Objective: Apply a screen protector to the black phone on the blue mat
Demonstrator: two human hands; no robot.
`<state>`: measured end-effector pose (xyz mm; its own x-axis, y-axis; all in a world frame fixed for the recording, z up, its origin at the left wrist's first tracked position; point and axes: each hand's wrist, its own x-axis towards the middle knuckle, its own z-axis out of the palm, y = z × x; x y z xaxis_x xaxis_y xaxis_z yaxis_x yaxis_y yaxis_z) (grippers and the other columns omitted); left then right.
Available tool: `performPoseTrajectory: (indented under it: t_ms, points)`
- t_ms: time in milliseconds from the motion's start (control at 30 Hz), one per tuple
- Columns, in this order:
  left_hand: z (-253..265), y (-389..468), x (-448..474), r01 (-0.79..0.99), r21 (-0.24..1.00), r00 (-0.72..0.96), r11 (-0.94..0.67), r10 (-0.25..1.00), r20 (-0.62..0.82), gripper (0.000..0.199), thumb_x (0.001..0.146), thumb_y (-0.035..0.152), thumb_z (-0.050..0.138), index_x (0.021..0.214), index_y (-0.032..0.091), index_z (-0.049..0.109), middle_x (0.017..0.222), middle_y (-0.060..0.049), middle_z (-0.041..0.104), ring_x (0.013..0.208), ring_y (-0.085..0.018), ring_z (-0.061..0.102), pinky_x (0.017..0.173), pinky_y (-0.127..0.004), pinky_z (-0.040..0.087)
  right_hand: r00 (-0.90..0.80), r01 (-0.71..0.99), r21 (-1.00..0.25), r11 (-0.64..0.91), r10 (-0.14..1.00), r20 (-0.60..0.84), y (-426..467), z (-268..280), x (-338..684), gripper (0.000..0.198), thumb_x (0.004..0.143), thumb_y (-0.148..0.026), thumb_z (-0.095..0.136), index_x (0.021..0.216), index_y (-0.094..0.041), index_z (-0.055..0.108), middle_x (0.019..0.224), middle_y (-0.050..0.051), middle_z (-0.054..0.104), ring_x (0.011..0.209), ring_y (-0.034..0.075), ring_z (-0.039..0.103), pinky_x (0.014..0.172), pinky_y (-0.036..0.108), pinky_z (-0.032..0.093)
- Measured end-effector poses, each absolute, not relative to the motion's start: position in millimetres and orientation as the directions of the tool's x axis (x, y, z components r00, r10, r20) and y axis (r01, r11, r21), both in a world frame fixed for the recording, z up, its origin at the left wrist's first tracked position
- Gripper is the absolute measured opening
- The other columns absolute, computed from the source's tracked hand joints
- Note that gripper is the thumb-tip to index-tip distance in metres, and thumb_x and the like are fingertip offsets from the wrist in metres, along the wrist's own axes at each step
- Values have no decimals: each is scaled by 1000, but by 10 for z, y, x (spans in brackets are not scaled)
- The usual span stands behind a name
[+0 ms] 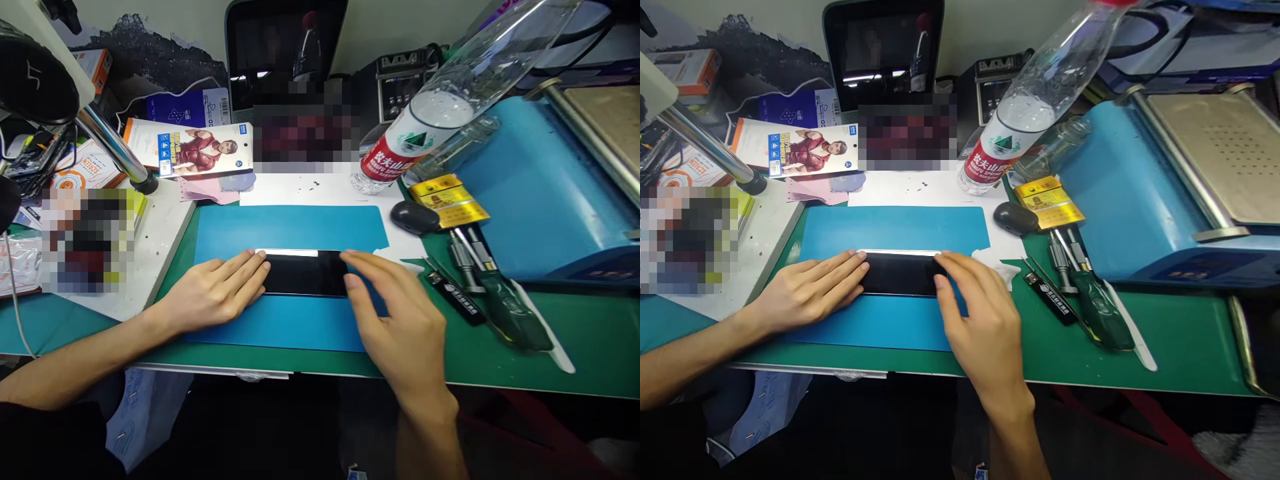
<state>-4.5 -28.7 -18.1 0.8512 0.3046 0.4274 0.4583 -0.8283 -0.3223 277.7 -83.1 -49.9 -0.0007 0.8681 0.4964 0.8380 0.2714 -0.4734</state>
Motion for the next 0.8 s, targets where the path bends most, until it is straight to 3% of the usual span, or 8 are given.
performPoseTrajectory:
  t_ms: [67, 167, 300, 800]
  points:
    - [-163, -288, -51, 444, -319, 859, -837, 296, 418, 28, 108, 24, 66, 126, 4, 72, 130, -13, 79, 118, -23, 79, 81, -28, 68, -61, 813, -497, 303, 894, 445, -811, -546, 2733, 39, 108, -29, 58, 146, -23, 66, 146, 11, 71, 135, 28, 68, 114, 47, 56]
    - [-149, -279, -61, 425, -293, 866, -857, 291, 406, 28, 108, 25, 66, 125, 4, 73, 129, -13, 80, 118, -22, 80, 82, -28, 69, -129, 845, -427, 323, 897, 422, -792, -624, 2721, 47, 109, -29, 57, 155, -19, 57, 154, 15, 66, 144, 31, 62, 120, 51, 51]
    - [-147, -260, -61, 419, -290, 870, -861, 289, 398, 30, 108, 25, 66, 126, 3, 72, 129, -14, 79, 119, -24, 79, 86, -30, 69, -143, 867, -379, 323, 891, 431, -812, -665, 2718, 46, 109, -25, 58, 154, -16, 58, 156, 16, 64, 145, 30, 62, 122, 50, 50]
    - [-100, -284, -62, 346, -328, 918, -879, 245, 313, 29, 109, 20, 62, 132, 3, 70, 135, -18, 76, 123, -27, 77, 89, -33, 69, -139, 867, -388, 313, 899, 416, -828, -653, 2718, 49, 110, -28, 57, 158, -19, 54, 158, 15, 63, 148, 29, 60, 124, 51, 49]
